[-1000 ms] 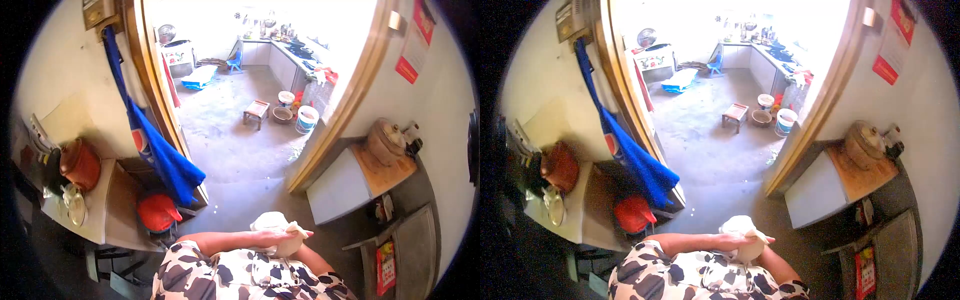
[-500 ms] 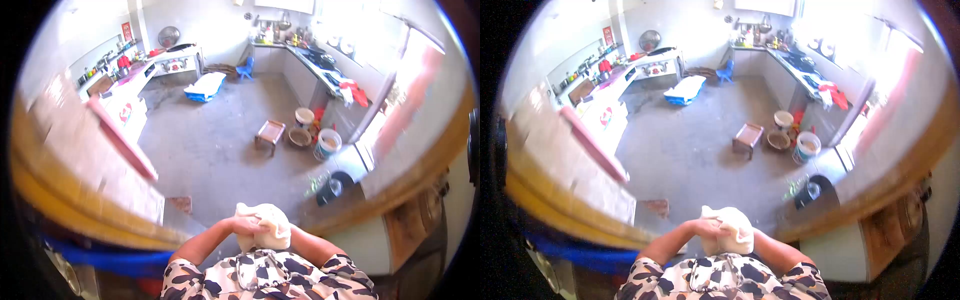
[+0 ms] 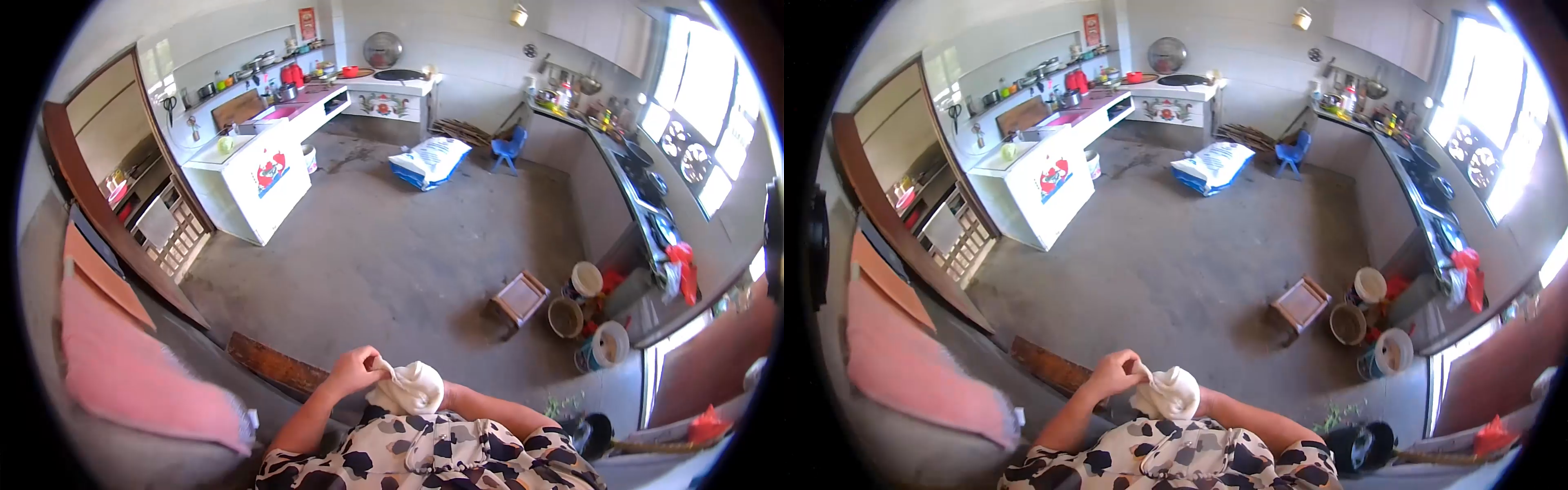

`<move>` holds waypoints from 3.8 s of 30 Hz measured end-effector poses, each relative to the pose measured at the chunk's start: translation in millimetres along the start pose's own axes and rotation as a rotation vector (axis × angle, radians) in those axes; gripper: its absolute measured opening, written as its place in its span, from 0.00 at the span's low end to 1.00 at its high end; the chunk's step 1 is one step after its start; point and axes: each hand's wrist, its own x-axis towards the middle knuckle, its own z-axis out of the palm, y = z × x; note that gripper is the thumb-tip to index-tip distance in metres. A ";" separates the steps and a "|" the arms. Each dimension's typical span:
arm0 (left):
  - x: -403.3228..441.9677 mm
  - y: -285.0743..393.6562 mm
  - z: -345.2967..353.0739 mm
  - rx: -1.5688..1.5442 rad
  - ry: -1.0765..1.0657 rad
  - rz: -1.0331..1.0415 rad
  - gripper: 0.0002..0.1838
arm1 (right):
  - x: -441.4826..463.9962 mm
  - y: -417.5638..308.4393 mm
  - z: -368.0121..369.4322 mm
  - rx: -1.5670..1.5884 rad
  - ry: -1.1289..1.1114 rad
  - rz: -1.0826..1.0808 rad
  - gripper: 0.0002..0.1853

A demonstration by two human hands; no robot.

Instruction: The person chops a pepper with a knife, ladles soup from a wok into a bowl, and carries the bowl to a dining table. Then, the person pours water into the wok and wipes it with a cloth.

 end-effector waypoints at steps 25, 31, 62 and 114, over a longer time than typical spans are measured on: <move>729.6 -266.1 -147.4 -0.460 -0.001 0.137 0.43 | 567.2 -440.8 -489.1 0.294 -0.174 0.334 0.15; 800.6 -313.9 -235.7 -0.888 0.264 -0.275 0.29 | 713.9 -544.2 -496.5 -0.803 -0.252 0.664 0.20; 1627.6 -568.9 -668.5 -1.278 0.388 -0.263 0.17 | 1274.7 -1141.4 -856.9 -0.428 0.223 0.577 0.30; 1795.0 -767.5 -1504.4 1.219 0.963 -0.652 0.11 | 1768.8 -1247.3 -955.9 -0.701 -0.120 0.637 0.24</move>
